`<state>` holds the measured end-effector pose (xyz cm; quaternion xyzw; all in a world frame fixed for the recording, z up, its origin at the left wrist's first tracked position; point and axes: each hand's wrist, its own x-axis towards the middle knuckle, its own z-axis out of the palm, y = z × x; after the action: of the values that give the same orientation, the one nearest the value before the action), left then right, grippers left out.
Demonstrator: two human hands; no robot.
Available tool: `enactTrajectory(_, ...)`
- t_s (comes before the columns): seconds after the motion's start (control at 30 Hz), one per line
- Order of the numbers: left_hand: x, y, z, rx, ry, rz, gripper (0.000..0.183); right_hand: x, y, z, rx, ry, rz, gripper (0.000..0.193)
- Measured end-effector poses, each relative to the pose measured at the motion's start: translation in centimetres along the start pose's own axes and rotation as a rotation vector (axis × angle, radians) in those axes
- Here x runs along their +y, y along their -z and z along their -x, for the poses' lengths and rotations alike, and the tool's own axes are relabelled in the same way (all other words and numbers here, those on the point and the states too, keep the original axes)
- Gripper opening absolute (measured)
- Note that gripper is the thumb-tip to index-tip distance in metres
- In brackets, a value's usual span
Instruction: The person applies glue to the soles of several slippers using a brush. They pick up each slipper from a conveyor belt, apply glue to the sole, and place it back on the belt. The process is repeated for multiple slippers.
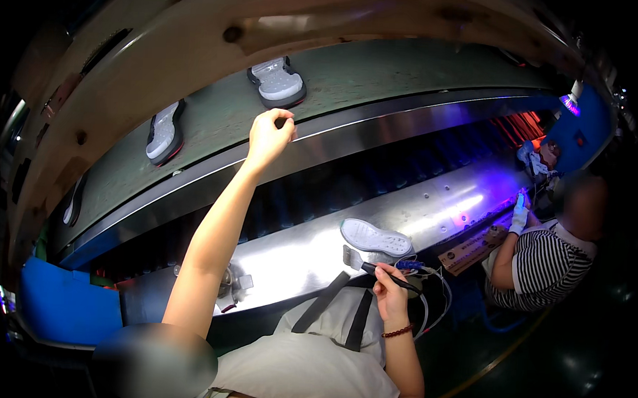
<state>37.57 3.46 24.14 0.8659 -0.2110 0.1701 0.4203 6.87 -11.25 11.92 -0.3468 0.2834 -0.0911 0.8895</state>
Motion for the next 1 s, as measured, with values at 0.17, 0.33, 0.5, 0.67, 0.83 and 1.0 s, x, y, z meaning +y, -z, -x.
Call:
enactTrajectory(0.17, -0.4, -0.3, -0.1, -0.056, -0.052, 0.008, 0.016, 1.5, -1.4, 0.9, 0.009, 0.008, -0.006, 0.012)
enactTrajectory(0.33, -0.1, -0.3, 0.0, -0.048, -0.098, -0.002, 0.018, 2.7, -1.9, 1.8, 0.013, 0.020, -0.032, 0.012)
enactTrajectory(0.5, 0.2, -0.2, -0.1, -0.119, 0.013, 0.100, 0.013, 3.2, -3.0, 3.0, 0.045, 0.029, -0.041, 0.012)
enactTrajectory(0.67, 0.1, -0.1, 0.0, -0.060, -0.107, 0.045, 0.018, 3.6, -2.9, 3.5, 0.040, 0.045, -0.062, 0.014)
enactTrajectory(0.83, 0.3, -0.1, 0.0, -0.088, -0.068, 0.096, 0.018, 3.4, -3.5, 3.8, 0.058, 0.038, -0.041, 0.013)
enactTrajectory(1.0, 0.4, 0.2, 0.1, -0.118, -0.040, 0.141, 0.018, 3.4, -3.6, 3.6, 0.037, 0.042, 0.003, 0.013)
